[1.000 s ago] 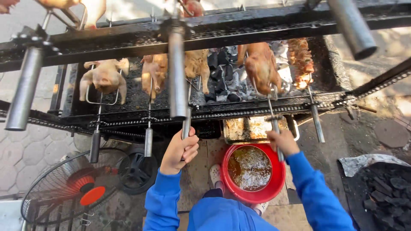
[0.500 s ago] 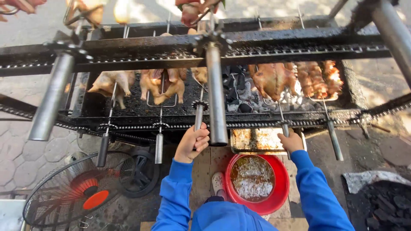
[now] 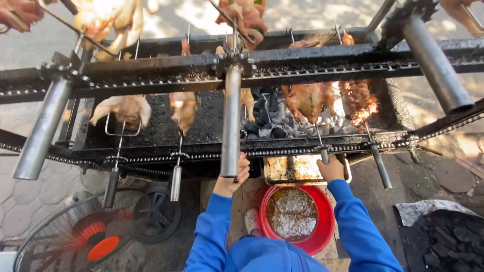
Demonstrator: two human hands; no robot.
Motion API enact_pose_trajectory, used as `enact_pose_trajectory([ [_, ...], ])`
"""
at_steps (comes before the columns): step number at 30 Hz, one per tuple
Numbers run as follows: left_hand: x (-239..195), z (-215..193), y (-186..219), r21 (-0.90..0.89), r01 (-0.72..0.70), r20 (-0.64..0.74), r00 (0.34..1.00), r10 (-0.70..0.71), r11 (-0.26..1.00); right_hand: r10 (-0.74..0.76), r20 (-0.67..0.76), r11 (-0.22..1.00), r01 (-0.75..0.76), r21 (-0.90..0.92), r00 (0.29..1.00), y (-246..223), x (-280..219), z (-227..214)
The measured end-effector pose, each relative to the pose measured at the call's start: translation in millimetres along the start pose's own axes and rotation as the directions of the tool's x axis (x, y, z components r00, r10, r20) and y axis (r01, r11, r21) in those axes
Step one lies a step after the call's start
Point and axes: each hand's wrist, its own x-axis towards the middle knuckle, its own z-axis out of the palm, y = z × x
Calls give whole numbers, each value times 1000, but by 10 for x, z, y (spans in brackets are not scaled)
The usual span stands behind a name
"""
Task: Managing a charcoal-powered rotisserie to roast whole chickens and ducks, including checking for doneness and basting.
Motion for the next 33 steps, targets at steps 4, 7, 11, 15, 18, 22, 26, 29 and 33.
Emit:
enact_pose_trajectory([
  [4,272,-511,-312,191,93,-102,992,-74,977,6,52,998,-10,63,999,-220,-170,-168],
  [7,411,-809,-435,229,171,-88,984,-155,958,41,44,991,-46,125,998,-340,-192,-227],
  [11,431,-869,-432,166,239,-95,970,-226,957,-10,0,998,10,58,1000,-291,-149,-174],
  [15,386,-852,-409,129,225,-63,974,-218,966,9,-26,995,-7,104,1000,-408,-260,-245],
  [18,420,-1012,-467,-7,231,-20,973,-231,973,50,2,990,-50,134,999,-391,-248,-245],
  [22,408,-854,-411,-77,218,40,976,-215,973,-102,-99,992,108,63,990,-175,-98,-97],
  [26,340,-858,-427,-17,218,-74,973,-218,976,-91,-132,983,111,148,987,-306,-243,-178],
  [29,355,-843,-478,133,180,-219,965,-148,975,-3,-14,967,6,253,1000,-565,-357,-385],
  [33,373,-812,-664,474,176,-420,907,46,863,41,48,971,-51,234,998,-607,-372,-431],
])
